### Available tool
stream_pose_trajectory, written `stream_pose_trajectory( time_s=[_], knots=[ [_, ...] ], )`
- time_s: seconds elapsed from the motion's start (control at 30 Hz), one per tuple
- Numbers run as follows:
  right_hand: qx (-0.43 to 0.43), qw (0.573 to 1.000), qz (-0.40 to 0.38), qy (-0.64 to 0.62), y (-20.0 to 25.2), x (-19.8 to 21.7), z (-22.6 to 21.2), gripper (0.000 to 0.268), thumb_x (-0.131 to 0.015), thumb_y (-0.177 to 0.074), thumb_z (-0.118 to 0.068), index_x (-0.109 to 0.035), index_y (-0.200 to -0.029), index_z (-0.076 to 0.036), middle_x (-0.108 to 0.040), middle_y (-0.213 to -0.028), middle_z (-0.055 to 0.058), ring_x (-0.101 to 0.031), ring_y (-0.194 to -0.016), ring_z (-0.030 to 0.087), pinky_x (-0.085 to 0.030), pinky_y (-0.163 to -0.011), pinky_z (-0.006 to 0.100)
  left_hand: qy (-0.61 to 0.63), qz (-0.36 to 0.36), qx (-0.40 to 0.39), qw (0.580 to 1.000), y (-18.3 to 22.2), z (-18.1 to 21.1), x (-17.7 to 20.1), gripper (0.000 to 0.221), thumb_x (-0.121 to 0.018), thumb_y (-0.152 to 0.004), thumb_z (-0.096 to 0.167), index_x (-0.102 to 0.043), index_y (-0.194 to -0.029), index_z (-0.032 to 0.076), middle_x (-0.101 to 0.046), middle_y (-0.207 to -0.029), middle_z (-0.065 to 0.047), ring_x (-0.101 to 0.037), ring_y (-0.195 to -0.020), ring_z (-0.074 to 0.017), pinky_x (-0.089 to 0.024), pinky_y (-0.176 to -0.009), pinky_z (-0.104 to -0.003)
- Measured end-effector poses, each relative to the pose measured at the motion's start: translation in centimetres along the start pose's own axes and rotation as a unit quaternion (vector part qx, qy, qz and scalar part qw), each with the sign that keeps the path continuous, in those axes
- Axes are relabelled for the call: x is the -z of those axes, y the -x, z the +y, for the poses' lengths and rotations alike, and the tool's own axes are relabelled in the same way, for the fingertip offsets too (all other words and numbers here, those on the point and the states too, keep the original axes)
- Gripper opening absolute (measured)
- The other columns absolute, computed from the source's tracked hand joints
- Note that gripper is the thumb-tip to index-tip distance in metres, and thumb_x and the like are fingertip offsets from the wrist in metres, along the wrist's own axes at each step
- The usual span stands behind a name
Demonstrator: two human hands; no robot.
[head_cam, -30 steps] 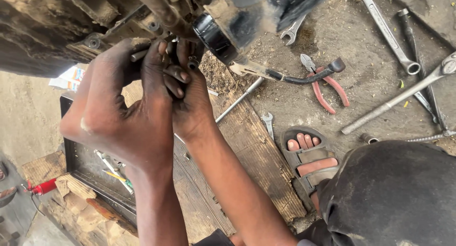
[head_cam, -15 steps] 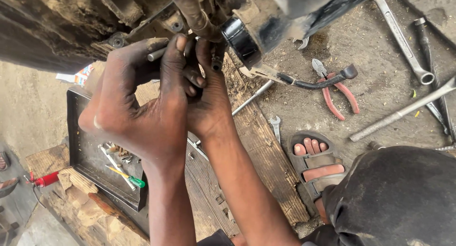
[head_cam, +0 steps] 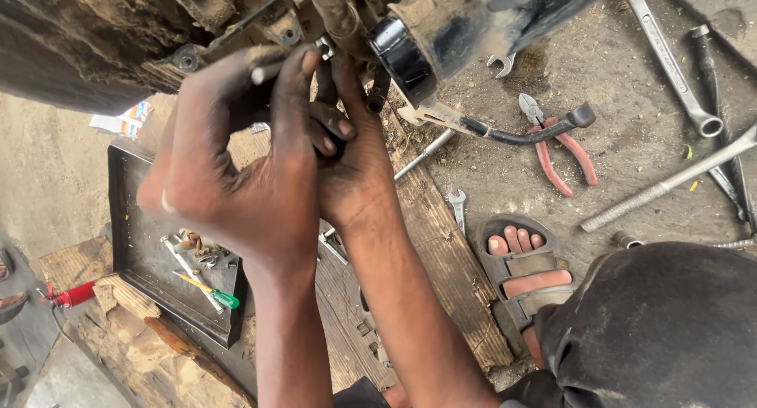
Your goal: The person sits on the floor of a repair shop working on a motorcycle engine and frame. They use a socket wrench to loosen and remove bolts, handle small parts and fasteners by hand, and use pliers while working on the engine area.
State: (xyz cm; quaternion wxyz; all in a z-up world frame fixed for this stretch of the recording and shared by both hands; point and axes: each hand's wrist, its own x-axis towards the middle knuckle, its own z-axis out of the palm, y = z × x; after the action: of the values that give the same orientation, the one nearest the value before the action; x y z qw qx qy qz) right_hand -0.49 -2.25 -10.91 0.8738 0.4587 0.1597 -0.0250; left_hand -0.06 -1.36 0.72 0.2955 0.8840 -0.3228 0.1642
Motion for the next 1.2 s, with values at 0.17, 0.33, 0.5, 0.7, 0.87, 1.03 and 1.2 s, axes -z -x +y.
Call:
stream_pose_trajectory(
  time_s=[0.17,0.33,0.5,0.7,0.87,1.03,1.2],
  knots=[
    [0.057,0.99,-0.082,0.1,0.1,0.0,-0.7,0.018,-0.072,-0.1,-0.029,-0.07,-0.098,-0.011,-0.046,-0.057,-0.011,-0.04,-0.049,0.001,-0.037,-0.049,0.014,-0.01,-0.032,-0.033,0.999,-1.0,0.9,-0.3,0.01,-0.075,-0.107,0.0,-0.071,-0.116,-0.001,-0.075,-0.108,-0.008,-0.078,-0.095,-0.0111,-0.065,-0.084,-0.022],
    [0.046,0.994,-0.062,0.076,0.1,-0.5,-0.8,0.015,-0.071,-0.102,-0.026,-0.068,-0.1,-0.011,-0.045,-0.058,-0.012,-0.039,-0.049,0.0,-0.034,-0.047,0.014,-0.019,-0.025,-0.047,0.998,-0.8,1.1,-0.9,0.01,-0.076,-0.108,0.002,-0.069,-0.114,0.0,-0.073,-0.105,-0.007,-0.076,-0.09,-0.0105,-0.063,-0.078,-0.021],
    [0.018,0.999,-0.022,0.022,0.3,-1.8,-0.8,0.014,-0.072,-0.098,-0.026,-0.07,-0.101,-0.012,-0.042,-0.053,-0.012,-0.039,-0.046,0.0,-0.033,-0.045,0.013,-0.056,-0.004,-0.029,0.998,-0.9,2.1,-1.6,0.01,-0.078,-0.106,0.0,-0.068,-0.107,-0.001,-0.073,-0.097,-0.007,-0.073,-0.085,-0.0126,-0.059,-0.075,-0.024],
    [0.031,0.997,-0.022,0.06,0.5,-2.1,-1.0,0.014,-0.072,-0.099,-0.025,-0.07,-0.101,-0.012,-0.042,-0.055,-0.012,-0.04,-0.046,-0.001,-0.033,-0.044,0.013,-0.059,-0.008,-0.027,0.998,-0.7,2.3,-1.7,0.01,-0.075,-0.106,-0.001,-0.066,-0.111,0.0,-0.072,-0.101,-0.007,-0.074,-0.09,-0.0127,-0.06,-0.078,-0.023],
    [-0.014,0.999,0.001,0.035,0.6,-2.0,-1.1,0.025,-0.075,-0.095,-0.029,-0.062,-0.081,-0.013,-0.04,-0.047,-0.01,-0.039,-0.042,0.005,-0.034,-0.045,0.017,-0.073,-0.033,-0.027,0.996,-1.1,2.2,-1.4,0.01,-0.075,-0.105,-0.004,-0.066,-0.11,-0.002,-0.071,-0.101,-0.01,-0.074,-0.087,-0.0144,-0.059,-0.075,-0.024],
    [-0.061,0.996,-0.053,-0.039,0.5,-2.0,-1.3,0.018,-0.074,-0.096,-0.025,-0.072,-0.09,-0.009,-0.046,-0.052,-0.011,-0.043,-0.045,0.001,-0.037,-0.044,0.014,-0.06,-0.011,-0.025,0.998,0.5,0.2,-1.3,0.007,-0.072,-0.109,0.0,-0.067,-0.113,0.0,-0.072,-0.104,-0.008,-0.076,-0.094,-0.0132,-0.065,-0.08,-0.023],
    [-0.046,0.998,0.018,0.034,1.0,-1.9,-1.1,0.03,-0.076,-0.092,-0.034,-0.061,-0.075,-0.015,-0.043,-0.047,-0.01,-0.041,-0.044,0.005,-0.034,-0.048,0.02,-0.071,0.033,-0.009,0.997,1.5,-1.7,-0.6,0.008,-0.078,-0.11,0.001,-0.07,-0.112,0.001,-0.076,-0.1,-0.009,-0.077,-0.088,-0.0158,-0.065,-0.077,-0.026]
  ],
)
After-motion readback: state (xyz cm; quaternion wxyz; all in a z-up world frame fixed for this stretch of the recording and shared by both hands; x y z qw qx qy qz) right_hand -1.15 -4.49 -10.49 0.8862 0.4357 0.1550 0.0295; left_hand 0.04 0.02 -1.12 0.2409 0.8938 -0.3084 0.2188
